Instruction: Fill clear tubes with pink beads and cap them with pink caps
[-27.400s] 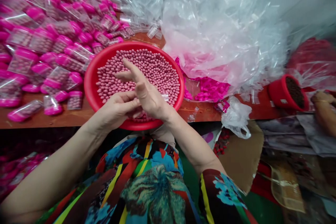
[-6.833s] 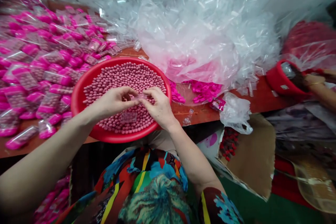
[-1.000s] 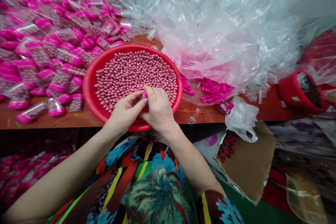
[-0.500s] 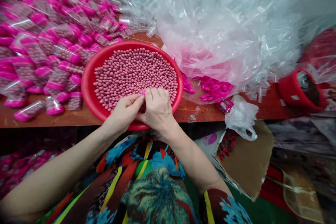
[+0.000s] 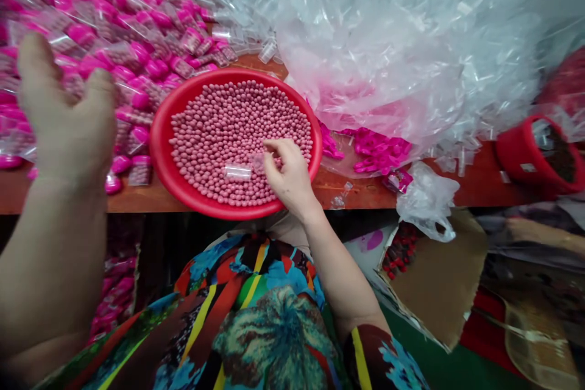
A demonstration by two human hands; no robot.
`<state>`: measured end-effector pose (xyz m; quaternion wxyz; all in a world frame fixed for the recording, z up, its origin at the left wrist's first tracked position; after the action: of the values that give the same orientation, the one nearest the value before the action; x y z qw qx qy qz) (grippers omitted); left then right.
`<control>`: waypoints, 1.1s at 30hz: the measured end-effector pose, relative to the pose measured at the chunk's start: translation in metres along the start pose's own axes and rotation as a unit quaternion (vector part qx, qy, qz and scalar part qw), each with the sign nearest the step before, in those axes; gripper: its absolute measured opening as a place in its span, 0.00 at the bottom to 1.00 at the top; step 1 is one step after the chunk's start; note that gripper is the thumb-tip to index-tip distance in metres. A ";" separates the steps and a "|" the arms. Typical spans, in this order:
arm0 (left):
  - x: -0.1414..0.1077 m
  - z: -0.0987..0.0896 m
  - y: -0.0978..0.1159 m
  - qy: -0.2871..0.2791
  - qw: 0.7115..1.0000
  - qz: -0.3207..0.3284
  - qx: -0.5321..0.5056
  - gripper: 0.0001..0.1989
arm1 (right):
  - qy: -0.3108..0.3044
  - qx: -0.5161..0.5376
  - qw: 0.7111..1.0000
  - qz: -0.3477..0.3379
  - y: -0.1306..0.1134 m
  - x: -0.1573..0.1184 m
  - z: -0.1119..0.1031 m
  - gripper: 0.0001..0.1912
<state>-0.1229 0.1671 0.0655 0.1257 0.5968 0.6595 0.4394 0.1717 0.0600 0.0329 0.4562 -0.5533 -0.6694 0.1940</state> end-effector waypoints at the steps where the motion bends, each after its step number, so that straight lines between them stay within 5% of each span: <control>1: -0.001 0.001 0.009 -0.013 0.998 0.050 0.027 0.23 | -0.048 -0.041 0.998 0.000 -0.002 0.001 0.010 0.14; 3: -0.029 0.033 0.041 -0.153 0.968 0.192 0.048 0.16 | -0.131 -0.125 0.983 0.010 -0.004 0.000 0.028 0.15; 5: -0.082 0.072 0.070 -0.305 0.891 0.324 0.093 0.11 | -0.175 -0.182 0.967 0.029 -0.004 -0.003 0.037 0.16; 7: -0.117 0.097 0.078 -0.364 0.838 0.375 0.155 0.09 | -0.184 -0.217 0.958 0.039 -0.006 -0.005 0.039 0.16; 9: -0.125 0.108 0.078 -0.370 0.828 0.378 0.186 0.08 | -0.181 -0.228 0.956 0.025 -0.011 -0.006 0.039 0.18; 12: -0.113 0.107 0.074 -0.377 0.865 0.316 0.102 0.07 | -0.192 -0.181 0.964 -0.017 -0.022 -0.008 0.044 0.20; 15: -0.096 0.100 0.062 -0.374 0.912 0.123 -0.118 0.16 | -0.169 -0.106 0.980 -0.018 -0.022 -0.004 0.041 0.17; 18: -0.104 0.108 0.050 -0.371 0.878 -0.061 -0.298 0.25 | -0.139 -0.031 0.990 -0.006 -0.019 0.001 0.033 0.13; 20: -0.111 0.114 0.051 -0.382 0.860 -0.091 -0.325 0.25 | -0.145 -0.026 0.989 -0.004 -0.019 0.002 0.033 0.12; 23: -0.095 0.111 0.057 -0.363 0.904 -0.002 -0.227 0.21 | -0.130 -0.134 0.982 0.022 -0.017 0.002 0.030 0.13; 26: -0.065 0.111 0.075 -0.312 0.931 0.189 -0.013 0.14 | -0.169 -0.214 0.961 0.040 -0.019 -0.001 0.042 0.18; 30: -0.068 0.157 0.102 -0.360 0.826 0.402 0.163 0.08 | -0.250 -0.067 0.965 -0.038 -0.041 -0.010 0.060 0.16; 33: -0.096 0.192 0.115 -0.438 0.747 0.465 0.186 0.06 | -0.134 0.033 0.989 -0.052 -0.029 -0.007 0.013 0.15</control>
<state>0.1120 0.1524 0.0031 0.0672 0.9681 0.2414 0.0025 0.1442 0.0479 0.0459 0.3899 -0.4721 -0.7453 0.2641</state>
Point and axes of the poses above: each hand's wrist, its own x-axis towards the middle knuckle, its own z-axis out of the palm, y = z × x, the point moved 10 cm from there along x, towards the middle knuckle, and after that the axes turned 12 degrees about x, right-handed, at the moved point
